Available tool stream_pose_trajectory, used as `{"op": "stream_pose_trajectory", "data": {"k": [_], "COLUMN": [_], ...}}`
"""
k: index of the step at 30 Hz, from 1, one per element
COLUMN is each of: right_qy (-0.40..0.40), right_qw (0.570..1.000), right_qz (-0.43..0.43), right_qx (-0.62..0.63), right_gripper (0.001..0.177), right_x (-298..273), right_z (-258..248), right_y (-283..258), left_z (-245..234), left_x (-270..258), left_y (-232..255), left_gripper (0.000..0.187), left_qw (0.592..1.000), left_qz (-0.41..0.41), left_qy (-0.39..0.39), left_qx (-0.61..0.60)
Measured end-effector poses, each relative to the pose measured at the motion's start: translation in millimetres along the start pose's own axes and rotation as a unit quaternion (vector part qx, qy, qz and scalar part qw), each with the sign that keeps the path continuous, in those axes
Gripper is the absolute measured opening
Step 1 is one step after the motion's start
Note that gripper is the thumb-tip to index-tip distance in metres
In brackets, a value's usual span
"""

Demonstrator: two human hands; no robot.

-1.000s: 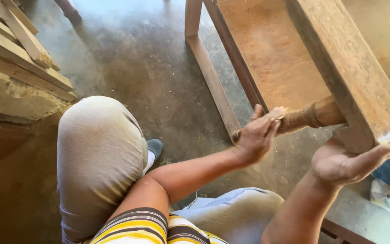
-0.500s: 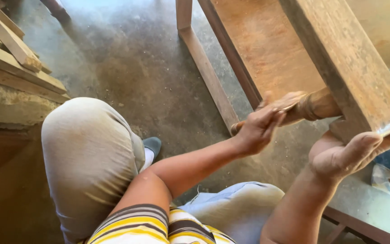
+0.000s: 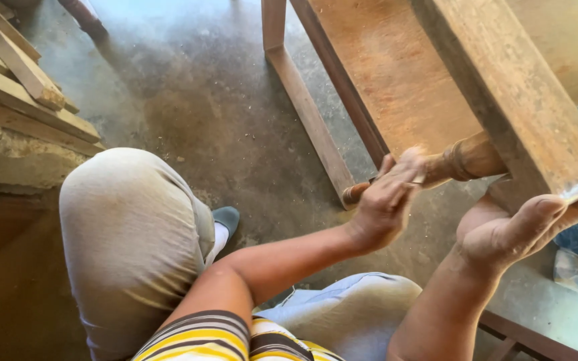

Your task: Sanding the legs and frame of a wooden chair using sandpaper

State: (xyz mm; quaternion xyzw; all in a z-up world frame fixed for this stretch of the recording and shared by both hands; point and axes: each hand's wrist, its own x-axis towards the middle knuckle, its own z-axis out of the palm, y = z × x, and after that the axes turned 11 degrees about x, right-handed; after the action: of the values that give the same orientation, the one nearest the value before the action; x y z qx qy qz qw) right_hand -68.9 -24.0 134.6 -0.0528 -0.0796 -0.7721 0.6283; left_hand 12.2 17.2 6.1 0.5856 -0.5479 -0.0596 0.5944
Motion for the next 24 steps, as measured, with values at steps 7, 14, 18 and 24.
{"op": "stream_pose_trajectory", "data": {"k": [7,14,18,24], "right_qy": [-0.054,0.027,0.002,0.038], "right_qw": [0.998,0.999,0.999,0.997], "right_qz": [0.031,-0.014,0.003,-0.028], "right_qx": [-0.033,-0.017,-0.051,-0.069], "right_gripper": [0.124,0.12,0.122,0.116], "right_x": [-1,-11,-10,-11], "right_z": [-6,5,-1,2], "right_y": [-6,1,-3,-1], "left_z": [12,11,23,18], "left_x": [-25,21,-9,2], "left_y": [-38,19,-33,-7], "left_gripper": [0.047,0.032,0.042,0.025], "left_qw": [0.994,0.995,0.996,0.999], "left_qz": [0.099,0.02,0.082,0.028], "left_qy": [0.013,0.071,0.028,0.024], "left_qx": [0.055,-0.068,0.025,-0.015]}}
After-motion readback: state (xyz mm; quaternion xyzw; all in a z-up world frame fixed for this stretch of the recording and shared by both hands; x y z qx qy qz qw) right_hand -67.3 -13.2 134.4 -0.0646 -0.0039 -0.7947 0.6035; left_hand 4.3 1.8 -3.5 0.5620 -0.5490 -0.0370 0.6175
